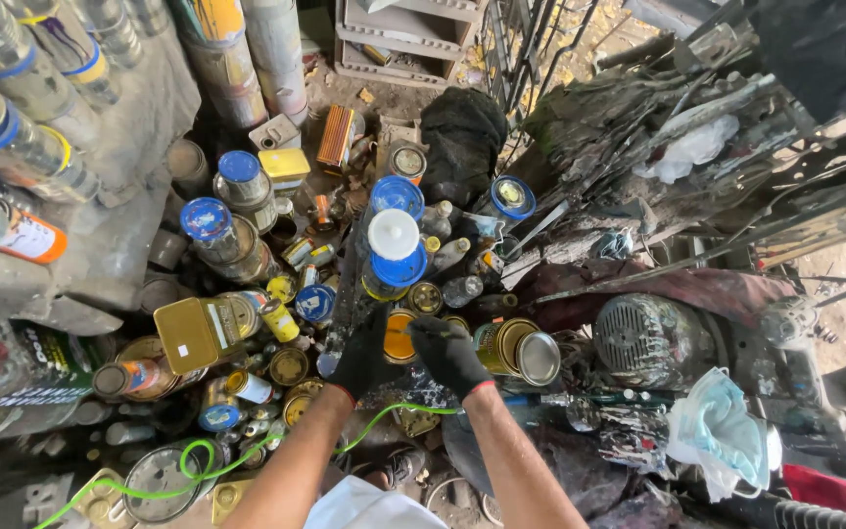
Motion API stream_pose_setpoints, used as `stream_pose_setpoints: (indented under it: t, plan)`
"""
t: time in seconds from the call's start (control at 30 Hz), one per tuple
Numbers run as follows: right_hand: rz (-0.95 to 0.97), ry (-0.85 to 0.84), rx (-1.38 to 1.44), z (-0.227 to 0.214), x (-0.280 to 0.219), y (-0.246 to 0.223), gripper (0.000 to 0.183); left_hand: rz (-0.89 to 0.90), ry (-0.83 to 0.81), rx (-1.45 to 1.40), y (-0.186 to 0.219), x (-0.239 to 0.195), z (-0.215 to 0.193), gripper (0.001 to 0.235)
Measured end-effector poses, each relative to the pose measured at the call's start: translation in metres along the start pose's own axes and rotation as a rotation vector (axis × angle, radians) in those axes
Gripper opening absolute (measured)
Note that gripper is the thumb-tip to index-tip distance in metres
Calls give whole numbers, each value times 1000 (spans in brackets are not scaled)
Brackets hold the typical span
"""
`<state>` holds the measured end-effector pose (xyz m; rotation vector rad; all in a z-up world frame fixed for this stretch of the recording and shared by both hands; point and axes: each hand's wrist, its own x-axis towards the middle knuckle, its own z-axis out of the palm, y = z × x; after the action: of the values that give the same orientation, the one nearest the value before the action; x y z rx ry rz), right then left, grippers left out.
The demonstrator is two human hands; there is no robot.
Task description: The person tests a spray gun on a car's front fender, then moves to a cluttered workbench to clean the spray gun cup with a red rag. They then open a can of yellow paint, stir it with a metal rod, and pour the paint into the spray gun cup.
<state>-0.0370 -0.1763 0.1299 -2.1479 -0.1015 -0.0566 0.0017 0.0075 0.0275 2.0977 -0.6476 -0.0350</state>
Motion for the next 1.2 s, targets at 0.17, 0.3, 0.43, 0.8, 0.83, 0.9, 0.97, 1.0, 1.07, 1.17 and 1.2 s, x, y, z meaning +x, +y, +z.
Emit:
stream_pose_setpoints:
  t: [0.17, 0.3, 0.43, 0.8, 0.83, 0.9, 0.97, 1.0, 1.07, 1.17, 1.2]
  plan:
    - [58, 18, -452, -8, -2, -5, 15, 0, -12, 57, 8, 4, -4, 125]
    - [-38, 2, -94, -5, -6, -2, 18, 51, -16, 119, 4, 11, -2, 116]
    - [38, -38, -364, -13, -14, -11, 16, 92, 46, 72, 0, 0, 8, 111]
    - [490, 156, 279, -3, -52, 21, 28, 48, 57, -29, 22, 1, -4, 112]
    - [645, 160, 386, -6, -54, 13, 31, 30, 49, -26, 24, -1, -6, 112]
    - [594, 123, 356, -5, -66, 15, 31, 29, 43, -20, 30, -6, -12, 111]
    - [542, 86, 330, -9, -79, 1, 31, 27, 36, -11, 41, -12, -19, 110]
    - [492, -33, 111, -14, -85, -13, 32, 43, 37, -13, 49, -15, -24, 109]
    - [425, -144, -104, -23, -94, -53, 33, 66, 42, -5, 59, -17, -35, 108]
    - [274, -52, -310, -34, -106, -118, 57, 146, 41, -12, 81, -17, -55, 105]
    - [252, -58, -396, -38, -108, -133, 77, 187, 22, -27, 96, -15, -65, 106]
